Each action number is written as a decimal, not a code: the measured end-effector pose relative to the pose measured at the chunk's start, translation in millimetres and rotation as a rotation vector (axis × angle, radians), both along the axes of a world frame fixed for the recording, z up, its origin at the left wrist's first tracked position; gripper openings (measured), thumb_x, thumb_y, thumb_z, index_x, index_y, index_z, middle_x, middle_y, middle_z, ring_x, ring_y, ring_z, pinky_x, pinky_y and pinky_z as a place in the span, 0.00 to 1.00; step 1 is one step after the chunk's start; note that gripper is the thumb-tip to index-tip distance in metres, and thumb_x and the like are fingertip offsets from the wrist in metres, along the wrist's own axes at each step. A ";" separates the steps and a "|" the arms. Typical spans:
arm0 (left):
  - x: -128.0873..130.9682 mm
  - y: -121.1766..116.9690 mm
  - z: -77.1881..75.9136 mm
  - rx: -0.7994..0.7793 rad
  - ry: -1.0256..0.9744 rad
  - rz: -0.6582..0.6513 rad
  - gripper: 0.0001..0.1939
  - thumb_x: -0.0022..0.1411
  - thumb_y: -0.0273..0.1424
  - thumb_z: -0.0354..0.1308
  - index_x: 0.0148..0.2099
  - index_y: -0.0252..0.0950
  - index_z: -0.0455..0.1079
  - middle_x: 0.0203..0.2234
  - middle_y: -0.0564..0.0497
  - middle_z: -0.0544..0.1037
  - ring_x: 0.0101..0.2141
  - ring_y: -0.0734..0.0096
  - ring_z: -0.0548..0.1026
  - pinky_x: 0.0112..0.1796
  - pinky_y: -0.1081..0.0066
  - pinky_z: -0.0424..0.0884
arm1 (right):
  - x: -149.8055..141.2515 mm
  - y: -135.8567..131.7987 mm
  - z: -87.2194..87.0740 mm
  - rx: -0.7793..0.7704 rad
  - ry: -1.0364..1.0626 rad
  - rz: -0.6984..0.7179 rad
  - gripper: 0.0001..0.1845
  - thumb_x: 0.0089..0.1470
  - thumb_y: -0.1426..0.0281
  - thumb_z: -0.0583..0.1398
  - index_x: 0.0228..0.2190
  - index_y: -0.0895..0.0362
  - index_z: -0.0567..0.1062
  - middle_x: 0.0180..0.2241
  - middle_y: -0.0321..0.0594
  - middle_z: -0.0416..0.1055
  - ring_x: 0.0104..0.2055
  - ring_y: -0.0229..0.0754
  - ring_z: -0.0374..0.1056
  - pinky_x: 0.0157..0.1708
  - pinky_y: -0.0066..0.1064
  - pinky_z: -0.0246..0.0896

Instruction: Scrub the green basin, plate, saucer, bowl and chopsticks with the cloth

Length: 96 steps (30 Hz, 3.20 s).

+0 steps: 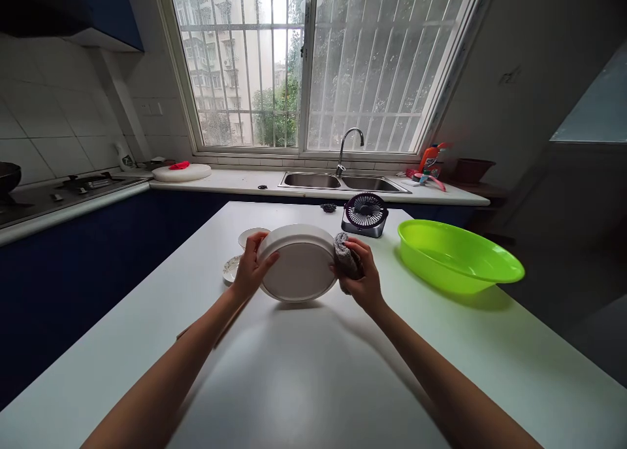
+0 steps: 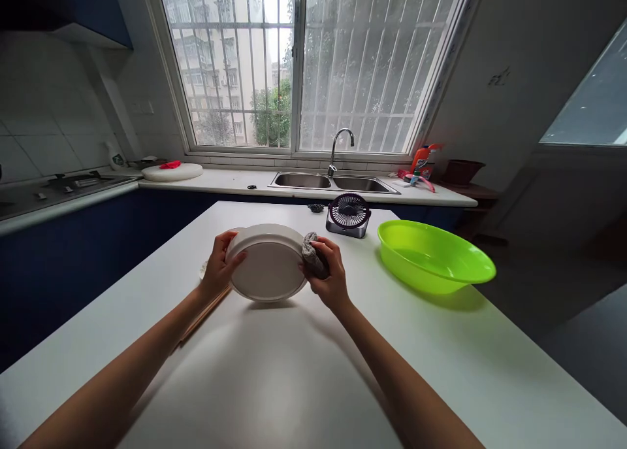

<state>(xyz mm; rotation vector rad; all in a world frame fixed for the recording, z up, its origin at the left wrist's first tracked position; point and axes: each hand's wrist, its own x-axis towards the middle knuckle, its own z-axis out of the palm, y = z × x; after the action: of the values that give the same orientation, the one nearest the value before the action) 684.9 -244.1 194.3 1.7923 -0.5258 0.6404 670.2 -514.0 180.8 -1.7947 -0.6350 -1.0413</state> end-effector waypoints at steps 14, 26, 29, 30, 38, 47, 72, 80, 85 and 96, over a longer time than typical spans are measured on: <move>-0.6 2.8 10.0 0.318 -0.166 0.096 0.23 0.64 0.39 0.56 0.58 0.40 0.56 0.52 0.43 0.72 0.48 0.58 0.75 0.44 0.59 0.75 | -2.6 -3.8 12.6 -0.016 -0.052 -0.009 0.22 0.51 0.71 0.67 0.48 0.50 0.72 0.51 0.45 0.67 0.52 0.49 0.69 0.49 0.42 0.69; -15.9 -16.5 32.8 0.665 -0.483 0.207 0.31 0.68 0.42 0.54 0.68 0.41 0.50 0.57 0.39 0.70 0.54 0.54 0.73 0.45 0.59 0.77 | -16.3 -1.8 38.9 -0.239 -0.169 0.067 0.27 0.52 0.76 0.63 0.52 0.48 0.71 0.53 0.47 0.64 0.54 0.52 0.67 0.50 0.44 0.70; -17.0 -22.6 35.6 0.718 -0.561 0.251 0.33 0.67 0.45 0.54 0.68 0.39 0.51 0.55 0.38 0.72 0.53 0.52 0.74 0.46 0.58 0.76 | -20.7 2.2 41.1 -0.288 -0.188 0.087 0.28 0.52 0.77 0.62 0.54 0.47 0.70 0.54 0.48 0.63 0.55 0.52 0.66 0.50 0.44 0.70; -17.0 -24.3 35.8 0.728 -0.583 0.272 0.33 0.67 0.46 0.54 0.68 0.38 0.52 0.55 0.38 0.73 0.52 0.52 0.74 0.46 0.59 0.76 | -21.5 3.1 41.3 -0.299 -0.195 0.087 0.28 0.53 0.77 0.62 0.54 0.47 0.70 0.54 0.48 0.63 0.55 0.52 0.66 0.50 0.44 0.70; -19.6 -28.4 37.2 0.830 -0.603 0.343 0.30 0.69 0.46 0.48 0.66 0.35 0.57 0.54 0.37 0.74 0.50 0.54 0.75 0.44 0.60 0.75 | -20.9 4.4 40.2 -0.339 -0.229 0.063 0.29 0.55 0.77 0.60 0.56 0.46 0.69 0.56 0.48 0.62 0.57 0.53 0.66 0.52 0.46 0.70; -26.1 -30.3 39.2 0.835 -0.613 0.363 0.26 0.71 0.44 0.47 0.62 0.32 0.61 0.44 0.41 0.77 0.41 0.59 0.76 0.34 0.65 0.73 | -22.0 -0.6 43.6 -0.458 -0.220 0.051 0.29 0.59 0.73 0.61 0.61 0.48 0.66 0.62 0.52 0.58 0.62 0.58 0.61 0.56 0.51 0.65; -11.2 -25.9 12.3 0.363 -0.443 0.255 0.24 0.70 0.38 0.51 0.65 0.39 0.58 0.47 0.42 0.72 0.47 0.58 0.73 0.47 0.58 0.73 | -7.7 -12.6 16.4 -0.343 -0.204 0.033 0.30 0.63 0.73 0.58 0.64 0.45 0.62 0.66 0.49 0.54 0.65 0.56 0.58 0.60 0.52 0.63; -9.0 -25.5 8.3 0.239 -0.321 0.254 0.21 0.70 0.40 0.50 0.62 0.39 0.61 0.48 0.42 0.73 0.49 0.59 0.73 0.48 0.57 0.72 | -7.5 -14.1 14.2 -0.287 -0.171 0.000 0.24 0.66 0.71 0.54 0.61 0.50 0.66 0.64 0.51 0.58 0.63 0.55 0.62 0.57 0.51 0.66; -6.0 -25.8 3.5 0.119 -0.194 0.259 0.21 0.69 0.42 0.52 0.60 0.40 0.62 0.50 0.42 0.74 0.50 0.57 0.73 0.49 0.56 0.71 | -5.3 -14.6 10.7 -0.262 -0.142 -0.007 0.24 0.65 0.71 0.54 0.61 0.50 0.67 0.63 0.51 0.60 0.62 0.54 0.63 0.56 0.48 0.68; -8.0 -29.6 -12.4 0.014 0.016 0.136 0.22 0.69 0.45 0.48 0.60 0.39 0.58 0.52 0.41 0.73 0.50 0.57 0.73 0.48 0.56 0.70 | -13.5 -11.9 28.6 -0.396 -0.166 -0.064 0.29 0.61 0.74 0.58 0.62 0.46 0.65 0.67 0.49 0.51 0.65 0.57 0.58 0.59 0.53 0.63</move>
<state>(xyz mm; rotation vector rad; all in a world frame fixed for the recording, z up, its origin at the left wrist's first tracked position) 676.9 -273.7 181.9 1.8564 -0.4008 0.7169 656.8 -525.9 209.5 -2.0920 -0.9432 -1.1774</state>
